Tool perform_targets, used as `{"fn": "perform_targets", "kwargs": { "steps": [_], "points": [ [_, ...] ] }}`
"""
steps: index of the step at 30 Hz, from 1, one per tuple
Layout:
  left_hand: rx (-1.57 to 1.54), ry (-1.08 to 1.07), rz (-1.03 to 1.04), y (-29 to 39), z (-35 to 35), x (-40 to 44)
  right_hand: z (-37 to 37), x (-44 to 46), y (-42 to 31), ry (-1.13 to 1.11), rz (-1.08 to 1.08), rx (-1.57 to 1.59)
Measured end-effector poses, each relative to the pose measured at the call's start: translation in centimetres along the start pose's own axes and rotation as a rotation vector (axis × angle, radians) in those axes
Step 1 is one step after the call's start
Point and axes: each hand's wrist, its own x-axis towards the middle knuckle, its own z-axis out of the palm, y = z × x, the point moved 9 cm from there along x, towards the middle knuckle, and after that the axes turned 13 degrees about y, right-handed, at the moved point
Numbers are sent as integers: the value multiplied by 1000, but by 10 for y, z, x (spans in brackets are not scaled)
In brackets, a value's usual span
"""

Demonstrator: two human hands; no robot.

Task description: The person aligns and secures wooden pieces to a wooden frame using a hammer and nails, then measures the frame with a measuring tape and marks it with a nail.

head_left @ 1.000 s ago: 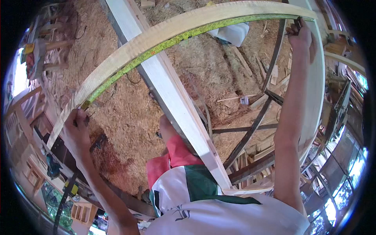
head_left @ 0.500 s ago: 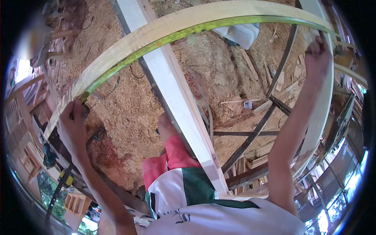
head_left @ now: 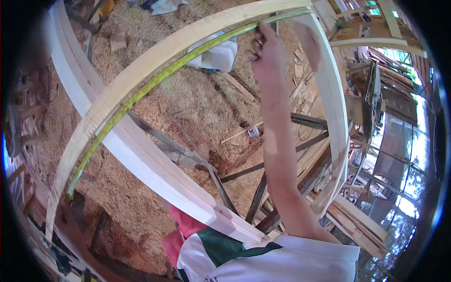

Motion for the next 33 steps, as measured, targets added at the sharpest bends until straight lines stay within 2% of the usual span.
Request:
{"fn": "perform_targets", "kwargs": {
  "steps": [1,2,3,5,11,12,14,15,17,24,26,33],
  "points": [
    [35,33,11,-9,-2,1,-3,2,1,62,-26,-94],
    [-178,-1,-41,-19,6,3,-2,4,1,67,-29,-86],
    [-176,1,-36,-12,4,2,-2,6,1,71,-53,-102],
    [-120,27,112,9,-4,-2,-1,10,3,77,-70,-117],
    [-31,206,124,16,-8,-7,7,15,-3,80,-145,-139],
    [-32,203,120,11,-6,-6,6,17,-4,107,-152,-143],
    [-80,23,47,-5,10,-2,4,17,-3,134,-155,-148],
    [-79,21,46,-2,10,-4,4,16,-4,130,-166,-131],
    [-24,170,104,8,0,-6,3,14,-6,125,-177,-115],
    [-90,143,32,23,-3,-5,-1,17,-5,142,-193,-116],
    [-112,52,23,20,2,-3,0,15,-7,151,-196,-109],
    [-49,148,105,20,0,0,-2,19,-11,155,-187,-100]
  ]
}}
